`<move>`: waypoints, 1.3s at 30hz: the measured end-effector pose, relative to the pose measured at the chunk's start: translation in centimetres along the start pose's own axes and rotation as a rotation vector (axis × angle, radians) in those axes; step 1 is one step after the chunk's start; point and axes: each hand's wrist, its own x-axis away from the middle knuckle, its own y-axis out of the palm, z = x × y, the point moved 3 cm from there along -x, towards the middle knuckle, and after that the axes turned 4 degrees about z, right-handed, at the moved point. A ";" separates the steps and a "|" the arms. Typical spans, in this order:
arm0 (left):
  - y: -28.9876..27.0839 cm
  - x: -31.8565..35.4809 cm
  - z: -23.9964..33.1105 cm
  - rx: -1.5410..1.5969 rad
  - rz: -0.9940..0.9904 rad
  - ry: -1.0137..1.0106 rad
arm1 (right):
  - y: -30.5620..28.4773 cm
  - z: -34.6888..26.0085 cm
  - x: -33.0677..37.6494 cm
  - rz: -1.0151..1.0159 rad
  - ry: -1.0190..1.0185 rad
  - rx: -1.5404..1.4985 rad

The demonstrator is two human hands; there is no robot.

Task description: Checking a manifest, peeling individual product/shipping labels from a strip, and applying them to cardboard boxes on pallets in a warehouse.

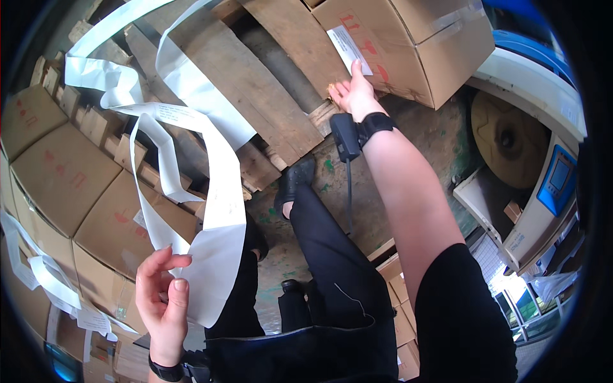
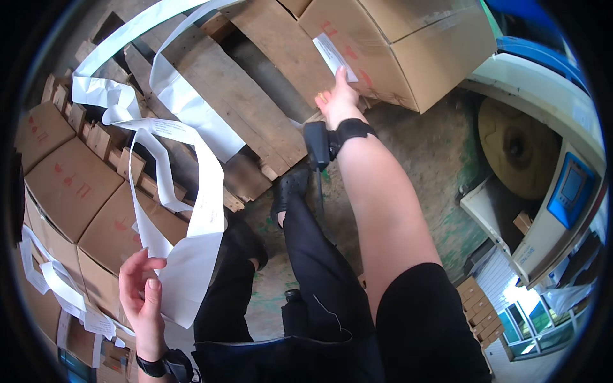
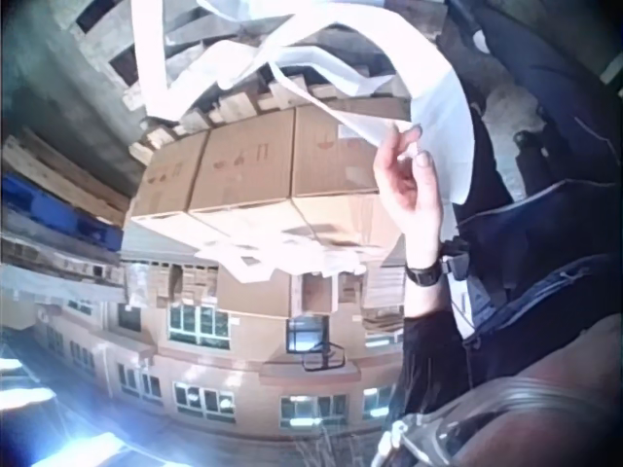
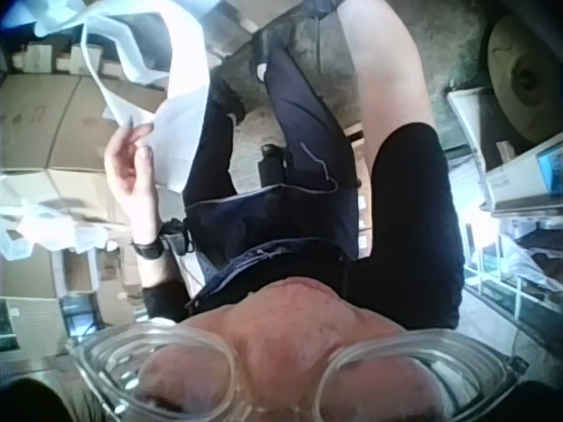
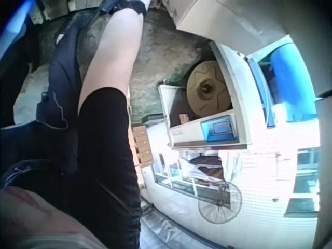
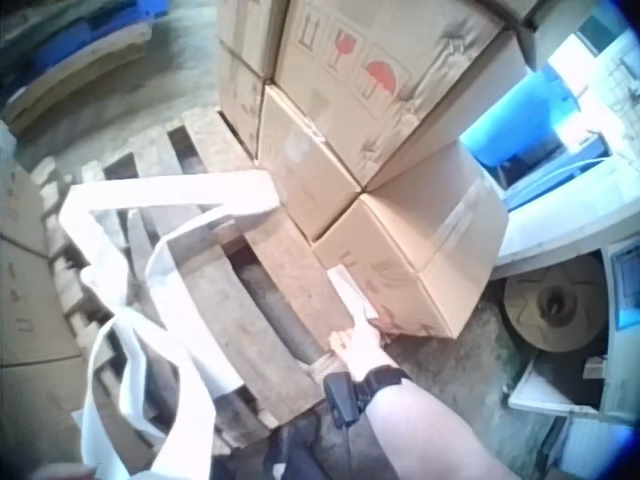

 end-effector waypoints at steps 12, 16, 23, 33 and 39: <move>-4.7 10.6 -6.1 1.042 0.174 -0.760 | -5.7 -1.7 4.2 -0.351 -0.520 1.021; -8.8 13.1 3.4 0.937 0.193 -0.430 | -15.3 0.4 17.4 -0.776 0.027 1.142; -25.8 23.4 18.7 0.795 0.678 0.295 | -20.1 -8.3 34.9 -0.867 -0.009 1.180; -32.3 25.9 41.9 0.616 0.312 0.772 | -4.7 -19.0 61.2 -1.364 -0.449 0.845; -33.7 22.0 50.3 0.606 -0.254 0.907 | 7.3 -19.7 80.7 -1.701 0.031 0.260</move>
